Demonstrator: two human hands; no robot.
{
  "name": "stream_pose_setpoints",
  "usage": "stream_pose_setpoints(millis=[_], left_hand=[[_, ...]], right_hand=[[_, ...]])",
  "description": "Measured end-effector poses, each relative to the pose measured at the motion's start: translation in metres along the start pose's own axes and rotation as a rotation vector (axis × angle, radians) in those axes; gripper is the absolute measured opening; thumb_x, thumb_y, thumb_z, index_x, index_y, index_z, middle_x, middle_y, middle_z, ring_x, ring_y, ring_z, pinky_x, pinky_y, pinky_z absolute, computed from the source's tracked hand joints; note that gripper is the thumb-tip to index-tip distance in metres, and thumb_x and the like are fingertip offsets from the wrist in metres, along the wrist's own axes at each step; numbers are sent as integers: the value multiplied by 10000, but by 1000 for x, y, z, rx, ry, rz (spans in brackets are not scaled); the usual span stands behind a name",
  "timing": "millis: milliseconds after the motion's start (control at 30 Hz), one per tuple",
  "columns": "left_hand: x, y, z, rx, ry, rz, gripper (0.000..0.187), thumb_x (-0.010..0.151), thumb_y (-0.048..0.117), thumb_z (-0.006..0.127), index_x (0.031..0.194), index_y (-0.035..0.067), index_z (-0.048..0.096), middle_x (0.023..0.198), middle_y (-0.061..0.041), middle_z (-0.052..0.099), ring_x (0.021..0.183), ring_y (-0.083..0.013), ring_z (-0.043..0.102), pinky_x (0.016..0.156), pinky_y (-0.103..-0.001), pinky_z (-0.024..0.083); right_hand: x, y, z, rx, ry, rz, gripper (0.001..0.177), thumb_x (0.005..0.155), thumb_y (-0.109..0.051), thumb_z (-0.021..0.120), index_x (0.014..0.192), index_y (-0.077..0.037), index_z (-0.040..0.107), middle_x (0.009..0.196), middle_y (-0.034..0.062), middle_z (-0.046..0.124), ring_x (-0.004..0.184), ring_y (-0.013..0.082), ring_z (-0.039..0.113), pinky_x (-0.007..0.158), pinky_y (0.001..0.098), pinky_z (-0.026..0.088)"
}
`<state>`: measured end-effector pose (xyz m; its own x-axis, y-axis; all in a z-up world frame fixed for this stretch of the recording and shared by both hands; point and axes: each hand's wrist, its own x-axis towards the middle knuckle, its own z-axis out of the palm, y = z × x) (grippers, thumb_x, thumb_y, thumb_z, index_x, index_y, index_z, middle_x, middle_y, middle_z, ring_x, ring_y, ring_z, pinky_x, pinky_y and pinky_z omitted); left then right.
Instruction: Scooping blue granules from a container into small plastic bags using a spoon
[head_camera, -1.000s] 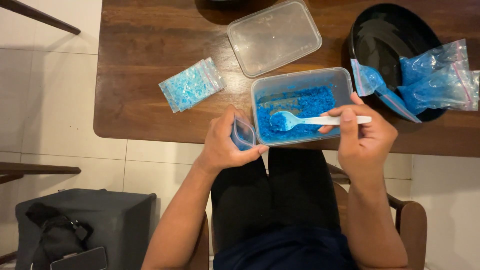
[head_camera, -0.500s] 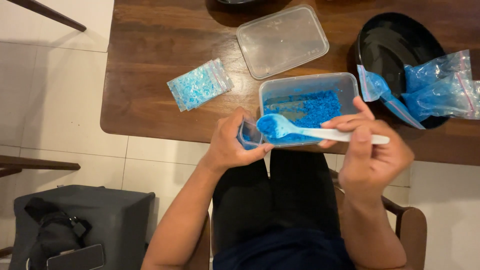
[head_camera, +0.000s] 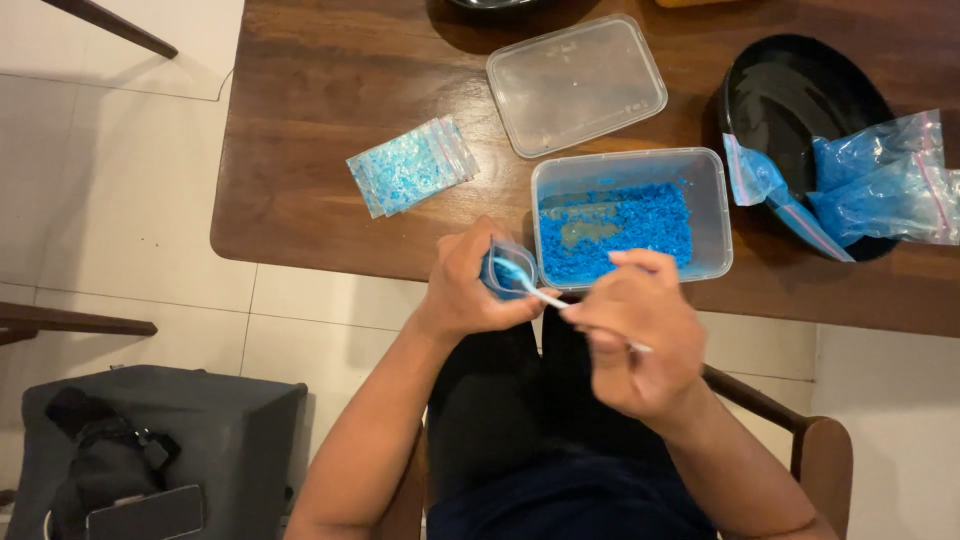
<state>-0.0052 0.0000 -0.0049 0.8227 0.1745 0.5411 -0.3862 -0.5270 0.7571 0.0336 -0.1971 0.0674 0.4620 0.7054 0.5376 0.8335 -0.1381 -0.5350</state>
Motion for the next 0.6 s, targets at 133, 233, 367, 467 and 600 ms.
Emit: stream_pose_setpoints(millis=[133, 233, 367, 467, 600], left_hand=[[4, 1, -2, -197, 156, 58, 515, 693, 377, 926, 790, 84, 513, 600, -106, 610, 466, -270, 638, 447, -308, 508], [2, 0, -1, -185, 175, 67, 504, 686, 369, 931, 790, 90, 525, 593, -103, 604, 468, -277, 637, 455, -305, 515], [-1, -4, 3, -79, 183, 85, 514, 656, 434, 924, 802, 107, 555, 596, -103, 596, 495, -310, 654, 471, -327, 527], [2, 0, 1, -63, 203, 67, 513, 682, 399, 911, 788, 82, 521, 564, -123, 565, 473, -326, 635, 458, -332, 521], [4, 2, -1, -17, 202, 71, 535, 679, 425, 903, 793, 74, 514, 558, -124, 564, 467, -324, 630, 450, -335, 509]], right_hand=[[-4, 4, 9, 105, 213, -48, 462, 1061, -434, 421, 921, -140, 749, 725, -8, 633, 673, 189, 648, 919, 442, 471], [4, 1, 9, 132, 255, -49, 467, 1053, -429, 440, 889, -115, 743, 689, 1, 620, 619, 198, 639, 834, 415, 470], [4, 3, 13, 194, 373, 10, 490, 1044, -417, 461, 818, -76, 730, 601, -5, 608, 539, 170, 624, 764, 365, 442], [2, 17, 1, 304, 474, 50, 455, 1058, -294, 480, 809, 42, 658, 557, 68, 564, 480, 208, 577, 651, 374, 484], [-14, 53, -12, 446, 615, 187, 469, 1118, -374, 475, 882, 30, 508, 616, 125, 530, 520, 190, 569, 555, 261, 435]])
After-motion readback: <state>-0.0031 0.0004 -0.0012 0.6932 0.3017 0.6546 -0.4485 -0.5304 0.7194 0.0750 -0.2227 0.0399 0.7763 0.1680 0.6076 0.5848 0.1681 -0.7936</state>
